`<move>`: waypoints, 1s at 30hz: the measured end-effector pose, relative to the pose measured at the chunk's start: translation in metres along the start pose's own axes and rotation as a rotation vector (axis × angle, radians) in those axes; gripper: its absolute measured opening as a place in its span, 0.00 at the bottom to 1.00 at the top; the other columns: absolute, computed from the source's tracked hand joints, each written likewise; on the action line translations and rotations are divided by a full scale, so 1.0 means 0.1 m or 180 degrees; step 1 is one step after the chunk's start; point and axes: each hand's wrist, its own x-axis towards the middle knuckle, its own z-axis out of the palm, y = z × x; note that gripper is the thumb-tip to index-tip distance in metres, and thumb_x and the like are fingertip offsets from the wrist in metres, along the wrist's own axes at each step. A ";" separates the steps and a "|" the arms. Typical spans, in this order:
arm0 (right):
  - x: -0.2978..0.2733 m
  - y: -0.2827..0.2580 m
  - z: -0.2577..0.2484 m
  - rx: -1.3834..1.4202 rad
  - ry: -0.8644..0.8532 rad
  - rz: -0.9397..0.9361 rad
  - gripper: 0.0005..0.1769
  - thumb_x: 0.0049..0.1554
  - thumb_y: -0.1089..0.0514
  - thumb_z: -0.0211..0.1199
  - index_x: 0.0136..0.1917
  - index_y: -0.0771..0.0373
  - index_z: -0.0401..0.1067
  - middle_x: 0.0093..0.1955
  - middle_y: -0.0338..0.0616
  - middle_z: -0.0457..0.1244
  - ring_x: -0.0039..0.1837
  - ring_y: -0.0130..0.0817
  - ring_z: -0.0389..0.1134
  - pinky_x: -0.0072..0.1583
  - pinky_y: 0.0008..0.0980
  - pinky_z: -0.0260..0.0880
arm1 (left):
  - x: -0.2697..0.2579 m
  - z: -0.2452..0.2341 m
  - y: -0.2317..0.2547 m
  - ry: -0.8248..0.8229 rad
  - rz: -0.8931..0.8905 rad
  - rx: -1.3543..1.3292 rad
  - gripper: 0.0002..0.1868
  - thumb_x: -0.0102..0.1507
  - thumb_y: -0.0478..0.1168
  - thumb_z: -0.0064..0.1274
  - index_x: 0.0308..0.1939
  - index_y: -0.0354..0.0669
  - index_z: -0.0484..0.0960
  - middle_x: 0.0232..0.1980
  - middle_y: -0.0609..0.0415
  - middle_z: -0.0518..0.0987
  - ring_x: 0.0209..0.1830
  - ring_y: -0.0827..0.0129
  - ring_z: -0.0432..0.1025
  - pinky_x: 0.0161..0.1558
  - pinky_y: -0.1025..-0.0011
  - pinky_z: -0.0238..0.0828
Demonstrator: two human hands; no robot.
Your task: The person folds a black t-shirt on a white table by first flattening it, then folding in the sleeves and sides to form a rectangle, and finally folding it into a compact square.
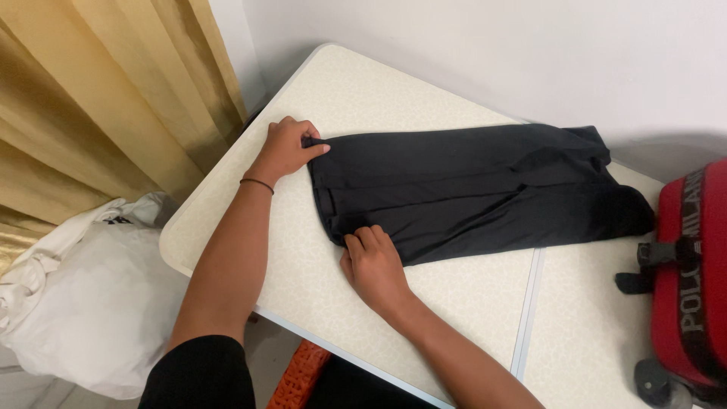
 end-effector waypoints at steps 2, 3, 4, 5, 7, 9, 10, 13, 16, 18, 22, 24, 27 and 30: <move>0.02 -0.02 -0.01 0.0193 -0.0050 0.0105 0.09 0.53 0.67 0.66 0.48 0.73 0.76 0.44 0.52 0.67 0.47 0.42 0.66 0.52 0.37 0.69 | 0.00 -0.01 -0.01 -0.0016 -0.0011 -0.0297 0.14 0.59 0.47 0.68 0.37 0.43 0.82 0.38 0.50 0.81 0.42 0.65 0.74 0.46 0.66 0.70; 0.02 -0.03 -0.03 0.0343 -0.0030 0.0177 0.09 0.54 0.67 0.65 0.49 0.74 0.76 0.46 0.53 0.67 0.48 0.43 0.66 0.54 0.37 0.70 | -0.01 -0.02 -0.01 0.0001 0.0016 -0.0517 0.13 0.60 0.45 0.67 0.37 0.43 0.80 0.38 0.51 0.82 0.43 0.68 0.75 0.44 0.67 0.71; 0.02 -0.05 -0.05 0.0493 -0.0015 0.0247 0.09 0.55 0.66 0.64 0.49 0.74 0.75 0.47 0.53 0.67 0.50 0.44 0.67 0.55 0.38 0.70 | -0.01 -0.03 -0.03 0.0019 0.0038 -0.0741 0.13 0.60 0.44 0.66 0.37 0.43 0.79 0.38 0.52 0.83 0.44 0.71 0.76 0.43 0.68 0.71; 0.03 -0.07 -0.07 0.0643 0.0000 0.0317 0.09 0.56 0.66 0.63 0.50 0.74 0.75 0.49 0.54 0.67 0.51 0.45 0.67 0.56 0.38 0.71 | -0.01 -0.06 -0.04 -0.0024 -0.0063 -0.0856 0.12 0.60 0.42 0.66 0.38 0.43 0.78 0.37 0.52 0.83 0.41 0.71 0.75 0.42 0.68 0.71; 0.05 -0.08 -0.13 0.1054 -0.0123 0.0444 0.10 0.59 0.65 0.60 0.52 0.75 0.73 0.52 0.56 0.66 0.52 0.45 0.68 0.55 0.38 0.71 | -0.02 -0.13 -0.06 -0.0097 -0.0279 -0.1080 0.12 0.60 0.39 0.64 0.39 0.44 0.75 0.37 0.51 0.81 0.36 0.71 0.73 0.40 0.68 0.69; 0.08 -0.10 -0.19 0.1530 -0.0374 0.0758 0.11 0.62 0.63 0.58 0.54 0.74 0.72 0.50 0.54 0.66 0.49 0.41 0.68 0.52 0.36 0.70 | -0.03 -0.22 -0.08 -0.0105 -0.0528 -0.1517 0.13 0.60 0.37 0.63 0.43 0.46 0.73 0.37 0.55 0.81 0.36 0.73 0.71 0.39 0.70 0.67; 0.10 -0.09 -0.22 0.1797 -0.0569 0.1017 0.12 0.62 0.62 0.57 0.55 0.73 0.72 0.48 0.50 0.65 0.46 0.37 0.68 0.50 0.34 0.70 | -0.05 -0.25 -0.09 -0.0117 -0.0659 -0.1738 0.14 0.60 0.36 0.62 0.44 0.47 0.73 0.37 0.57 0.81 0.36 0.74 0.70 0.39 0.71 0.66; 0.14 -0.05 -0.29 0.2567 -0.1274 0.1837 0.11 0.64 0.58 0.55 0.54 0.67 0.73 0.38 0.43 0.63 0.38 0.28 0.61 0.42 0.30 0.64 | -0.10 -0.37 -0.12 -0.0353 -0.0559 -0.3089 0.17 0.62 0.33 0.60 0.51 0.48 0.71 0.35 0.58 0.78 0.38 0.75 0.72 0.39 0.72 0.66; 0.13 0.01 -0.31 0.3513 -0.1428 0.2002 0.09 0.66 0.59 0.55 0.51 0.64 0.73 0.36 0.34 0.60 0.40 0.21 0.58 0.44 0.24 0.62 | -0.13 -0.43 0.01 -0.0424 -0.0855 -0.3608 0.16 0.64 0.32 0.57 0.53 0.48 0.70 0.38 0.60 0.78 0.40 0.77 0.73 0.41 0.75 0.69; 0.09 0.07 -0.33 0.3954 -0.1385 0.2203 0.07 0.65 0.60 0.55 0.51 0.63 0.74 0.37 0.30 0.58 0.40 0.19 0.56 0.43 0.22 0.60 | -0.07 -0.46 0.16 -0.0469 -0.0870 -0.3831 0.15 0.65 0.32 0.56 0.53 0.48 0.71 0.37 0.58 0.78 0.37 0.74 0.74 0.39 0.74 0.69; 0.10 0.24 -0.54 0.4793 -0.1145 0.2927 0.11 0.60 0.62 0.54 0.55 0.64 0.72 0.40 0.34 0.61 0.41 0.24 0.60 0.45 0.26 0.63 | 0.12 -0.38 0.64 -0.0743 -0.0736 -0.3992 0.12 0.68 0.34 0.54 0.54 0.46 0.72 0.37 0.56 0.77 0.35 0.71 0.75 0.38 0.67 0.76; 0.14 0.33 -0.73 0.5184 -0.0822 0.3222 0.17 0.58 0.61 0.52 0.58 0.66 0.71 0.45 0.39 0.66 0.46 0.28 0.67 0.51 0.30 0.70 | 0.21 -0.29 0.91 -0.0848 -0.0718 -0.3906 0.13 0.66 0.35 0.54 0.54 0.45 0.72 0.39 0.55 0.79 0.37 0.68 0.77 0.41 0.66 0.78; 0.19 0.45 -1.04 0.5121 -0.0232 0.3887 0.26 0.56 0.52 0.47 0.63 0.66 0.70 0.53 0.44 0.69 0.54 0.33 0.71 0.57 0.34 0.72 | 0.37 -0.07 1.31 -0.0925 -0.0711 -0.3662 0.13 0.65 0.35 0.55 0.53 0.42 0.75 0.43 0.52 0.79 0.39 0.65 0.80 0.44 0.64 0.83; 0.22 0.57 -1.22 0.4643 0.0141 0.4226 0.29 0.62 0.43 0.48 0.65 0.66 0.68 0.58 0.45 0.69 0.61 0.36 0.71 0.60 0.37 0.71 | 0.55 0.26 1.61 -0.0954 -0.0697 -0.3325 0.12 0.65 0.36 0.56 0.51 0.36 0.78 0.46 0.45 0.80 0.38 0.60 0.82 0.43 0.64 0.86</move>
